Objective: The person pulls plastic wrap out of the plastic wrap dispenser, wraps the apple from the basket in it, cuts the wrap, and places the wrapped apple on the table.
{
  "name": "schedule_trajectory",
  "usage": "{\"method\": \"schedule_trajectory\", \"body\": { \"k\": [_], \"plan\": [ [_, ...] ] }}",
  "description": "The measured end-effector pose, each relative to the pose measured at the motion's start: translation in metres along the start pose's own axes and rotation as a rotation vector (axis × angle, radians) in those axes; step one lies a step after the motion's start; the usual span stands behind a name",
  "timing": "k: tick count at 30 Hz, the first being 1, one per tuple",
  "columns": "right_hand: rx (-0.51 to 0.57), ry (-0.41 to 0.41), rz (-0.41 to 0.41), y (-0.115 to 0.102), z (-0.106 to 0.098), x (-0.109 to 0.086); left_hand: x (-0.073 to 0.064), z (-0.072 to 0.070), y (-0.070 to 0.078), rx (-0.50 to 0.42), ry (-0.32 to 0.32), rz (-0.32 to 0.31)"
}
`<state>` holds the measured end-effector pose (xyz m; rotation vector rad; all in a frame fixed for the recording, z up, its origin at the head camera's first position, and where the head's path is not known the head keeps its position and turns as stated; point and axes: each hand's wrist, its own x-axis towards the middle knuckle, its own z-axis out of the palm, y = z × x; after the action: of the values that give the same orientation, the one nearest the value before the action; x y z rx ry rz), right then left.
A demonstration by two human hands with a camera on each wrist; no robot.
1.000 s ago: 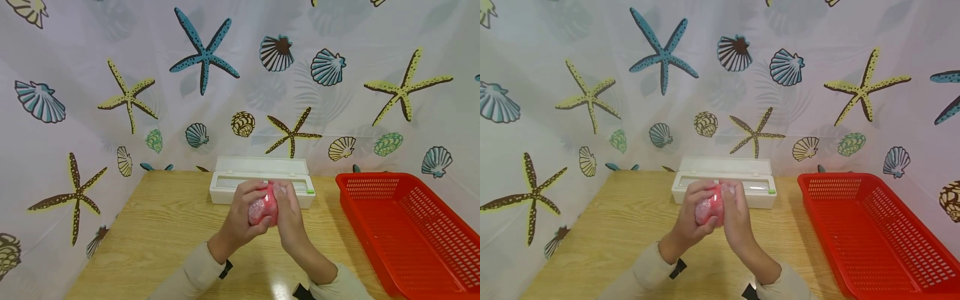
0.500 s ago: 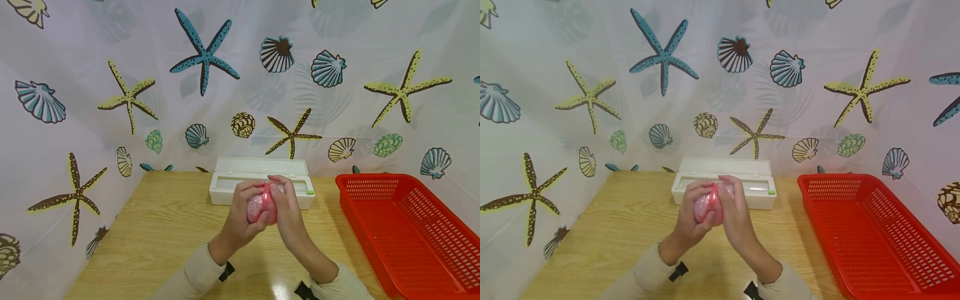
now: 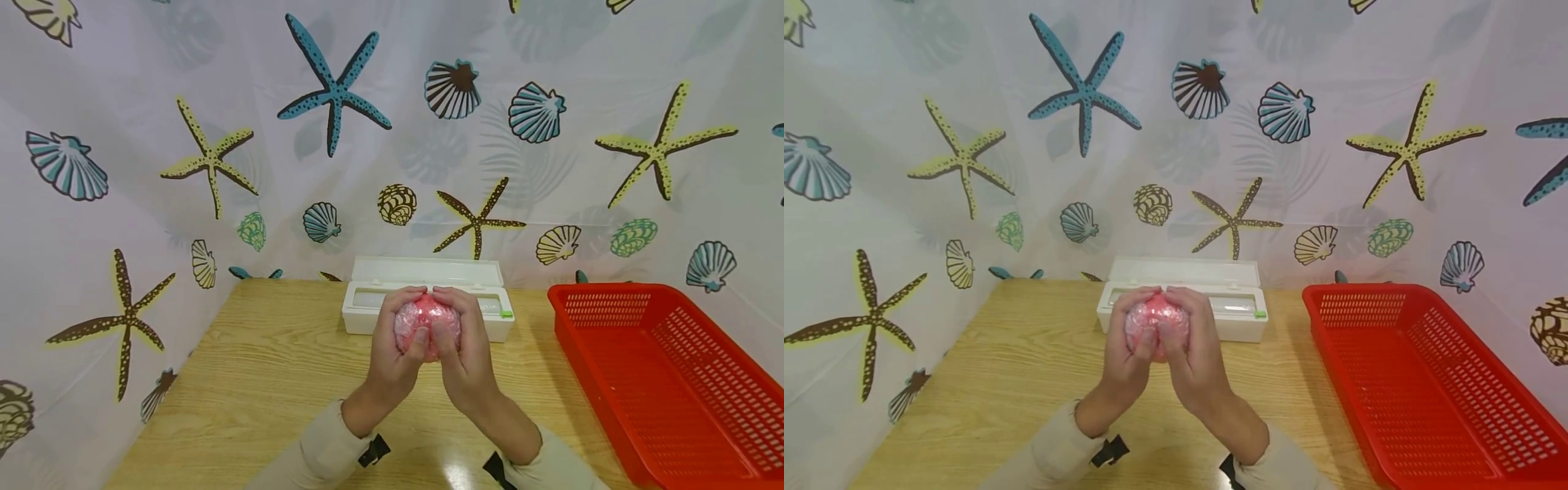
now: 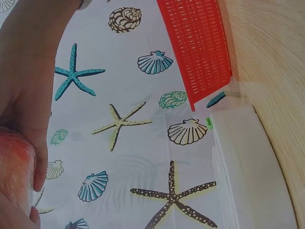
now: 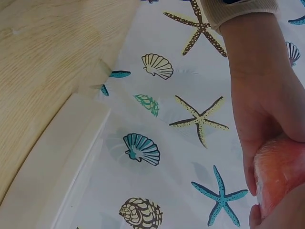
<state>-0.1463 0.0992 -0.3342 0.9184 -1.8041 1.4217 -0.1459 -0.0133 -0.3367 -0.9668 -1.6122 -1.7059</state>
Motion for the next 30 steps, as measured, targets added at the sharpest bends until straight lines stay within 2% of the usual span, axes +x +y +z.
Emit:
{"method": "schedule_trajectory", "body": {
  "k": [3,7,11,14,16,18,21,24,26,30],
  "plan": [
    [-0.014,0.021,-0.036,-0.01,0.003,0.006,0.0,0.0,0.0,0.017,-0.001,0.018],
    [-0.037,0.023,-0.027,-0.015,0.004,0.008,-0.001,-0.001,-0.002,0.039,-0.004,0.027],
    [-0.044,0.021,-0.013,-0.008,0.001,0.004,-0.003,-0.003,-0.005,0.063,-0.045,0.028],
    [-0.049,0.027,0.025,0.004,-0.002,-0.001,-0.005,-0.008,-0.016,0.098,-0.103,0.027],
    [-0.018,0.023,0.097,0.011,-0.004,-0.005,-0.007,-0.013,-0.024,0.143,-0.146,0.04],
    [0.052,0.008,0.203,0.013,-0.007,-0.007,-0.009,-0.017,-0.032,0.201,-0.19,0.08],
    [0.19,-0.006,0.399,0.01,-0.01,-0.007,-0.008,-0.022,-0.036,0.295,-0.254,0.202],
    [0.272,-0.014,0.55,0.005,-0.011,-0.004,-0.006,-0.024,-0.037,0.378,-0.303,0.341],
    [0.293,-0.019,0.611,0.003,-0.011,-0.003,-0.005,-0.024,-0.037,0.416,-0.318,0.409],
    [0.309,-0.023,0.659,-0.001,-0.011,-0.001,-0.007,-0.022,-0.037,0.439,-0.3,0.475]
  ]
}}
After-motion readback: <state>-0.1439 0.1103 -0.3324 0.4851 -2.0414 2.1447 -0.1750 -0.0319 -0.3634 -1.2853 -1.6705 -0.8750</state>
